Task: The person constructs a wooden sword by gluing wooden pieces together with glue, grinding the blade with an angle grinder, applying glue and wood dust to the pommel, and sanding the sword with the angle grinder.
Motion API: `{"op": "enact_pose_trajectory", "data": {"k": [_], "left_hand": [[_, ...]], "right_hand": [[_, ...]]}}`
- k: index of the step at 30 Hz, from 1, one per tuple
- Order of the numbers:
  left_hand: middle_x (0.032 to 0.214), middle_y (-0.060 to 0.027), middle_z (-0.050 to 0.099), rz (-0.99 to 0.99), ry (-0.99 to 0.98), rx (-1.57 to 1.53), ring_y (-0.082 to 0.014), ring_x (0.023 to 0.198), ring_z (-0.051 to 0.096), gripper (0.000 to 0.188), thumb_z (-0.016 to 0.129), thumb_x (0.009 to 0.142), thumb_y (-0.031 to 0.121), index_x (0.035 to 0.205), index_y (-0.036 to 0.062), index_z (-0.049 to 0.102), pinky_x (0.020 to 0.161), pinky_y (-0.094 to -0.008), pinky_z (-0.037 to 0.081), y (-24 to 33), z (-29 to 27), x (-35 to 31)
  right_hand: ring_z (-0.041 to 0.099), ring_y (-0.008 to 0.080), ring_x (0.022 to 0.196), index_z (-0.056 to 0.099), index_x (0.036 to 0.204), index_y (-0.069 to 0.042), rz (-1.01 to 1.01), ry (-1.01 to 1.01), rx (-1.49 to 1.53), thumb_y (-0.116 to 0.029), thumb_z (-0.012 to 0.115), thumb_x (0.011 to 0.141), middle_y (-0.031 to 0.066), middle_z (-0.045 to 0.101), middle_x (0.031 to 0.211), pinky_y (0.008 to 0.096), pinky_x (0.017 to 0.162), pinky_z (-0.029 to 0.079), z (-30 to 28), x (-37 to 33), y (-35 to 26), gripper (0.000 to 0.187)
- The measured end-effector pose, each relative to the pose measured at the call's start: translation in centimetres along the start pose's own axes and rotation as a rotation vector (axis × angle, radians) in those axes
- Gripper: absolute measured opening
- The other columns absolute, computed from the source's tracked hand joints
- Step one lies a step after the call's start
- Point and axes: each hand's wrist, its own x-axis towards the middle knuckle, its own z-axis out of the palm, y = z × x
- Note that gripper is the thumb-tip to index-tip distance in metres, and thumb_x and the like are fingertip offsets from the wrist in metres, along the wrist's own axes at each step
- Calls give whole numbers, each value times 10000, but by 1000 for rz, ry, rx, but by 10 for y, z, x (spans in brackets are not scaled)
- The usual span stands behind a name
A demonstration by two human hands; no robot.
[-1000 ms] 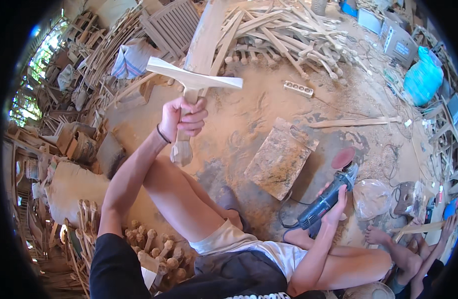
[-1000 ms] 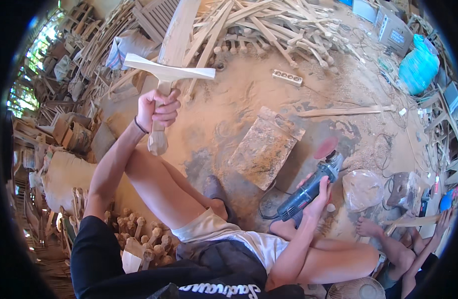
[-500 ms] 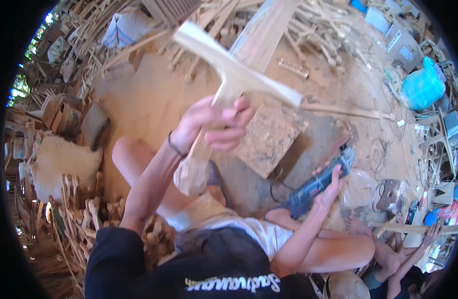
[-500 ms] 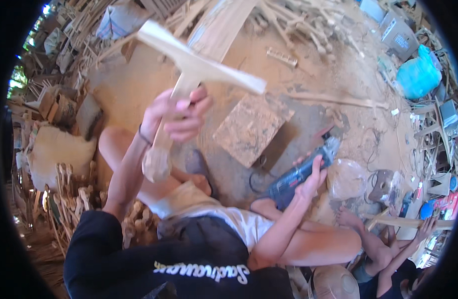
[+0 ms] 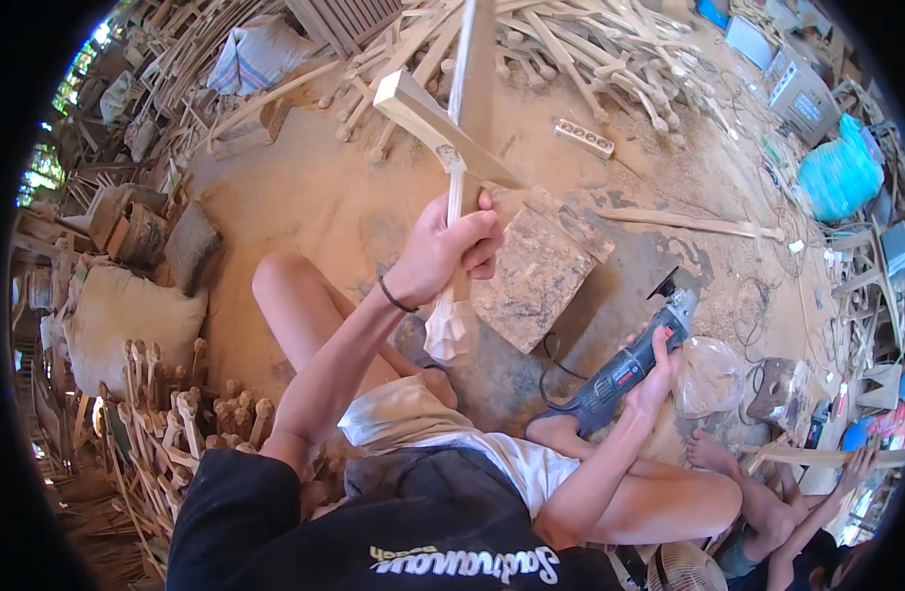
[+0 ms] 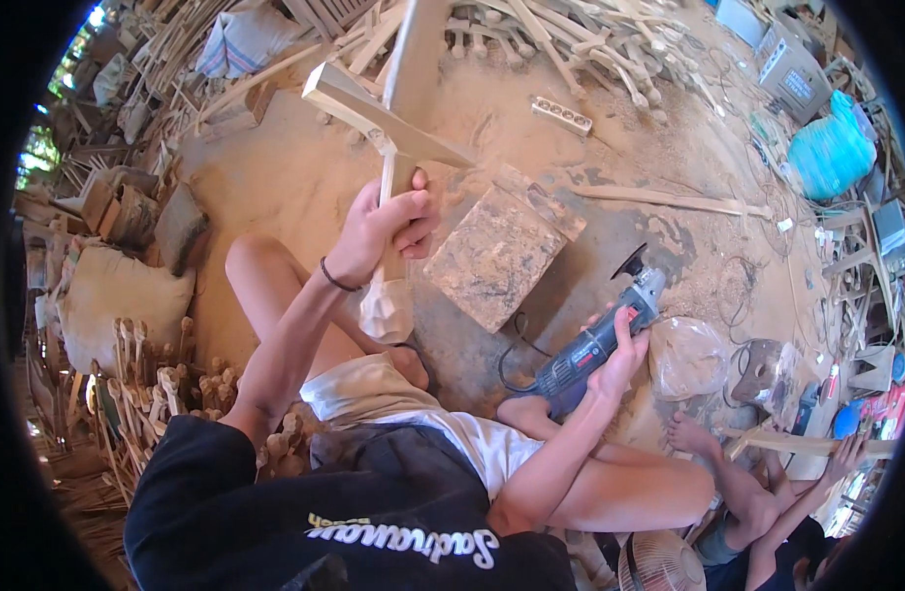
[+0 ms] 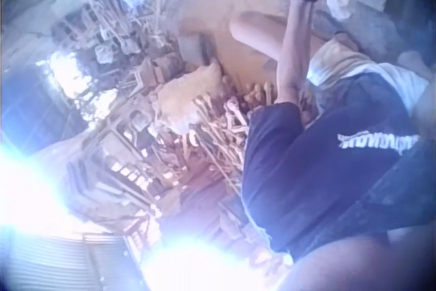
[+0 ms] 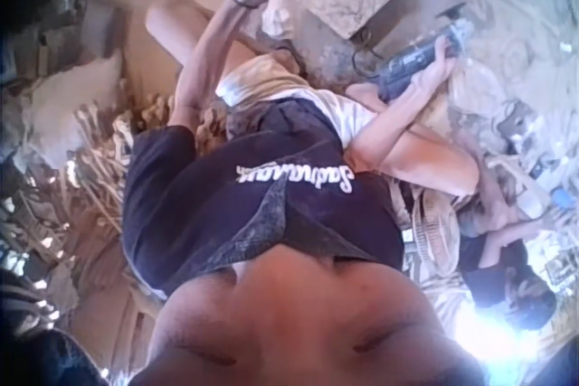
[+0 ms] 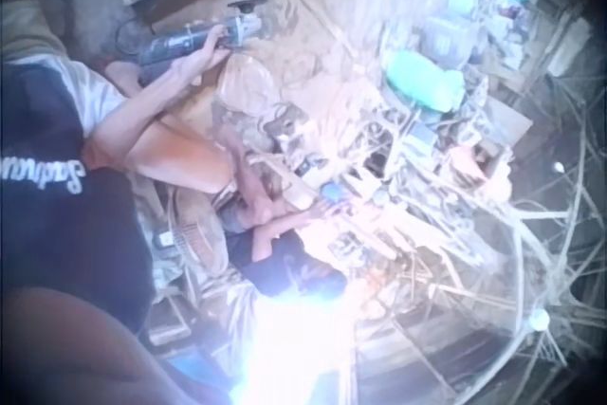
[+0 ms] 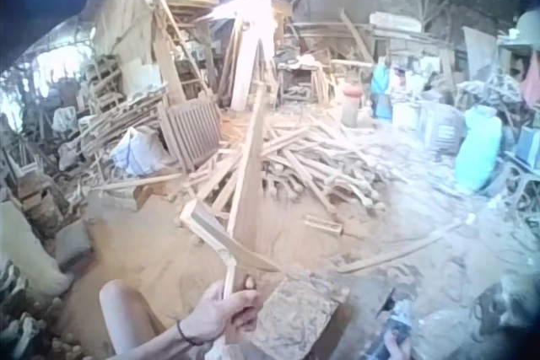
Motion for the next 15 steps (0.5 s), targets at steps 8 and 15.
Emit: {"op": "enact_pose_trajectory", "data": {"k": [8,15], "left_hand": [[824,7,562,561,455,569,-53,663,521,209,716,915,13,984,62,525,556,-261,439,23,-9,8],[785,58,568,741,699,906,-38,631,481,149,758,934,121,1041,81,663,542,-230,377,29,-70,-7]], "right_hand": [[684,192,654,493,1292,-88,24,29,-237,-123,859,928,66,654,959,336,547,575,37,-3,2,518],[678,154,840,466,1429,-29,5,-22,-297,-123,941,835,49,659,1006,317,691,626,53,-1,24,766]]}}
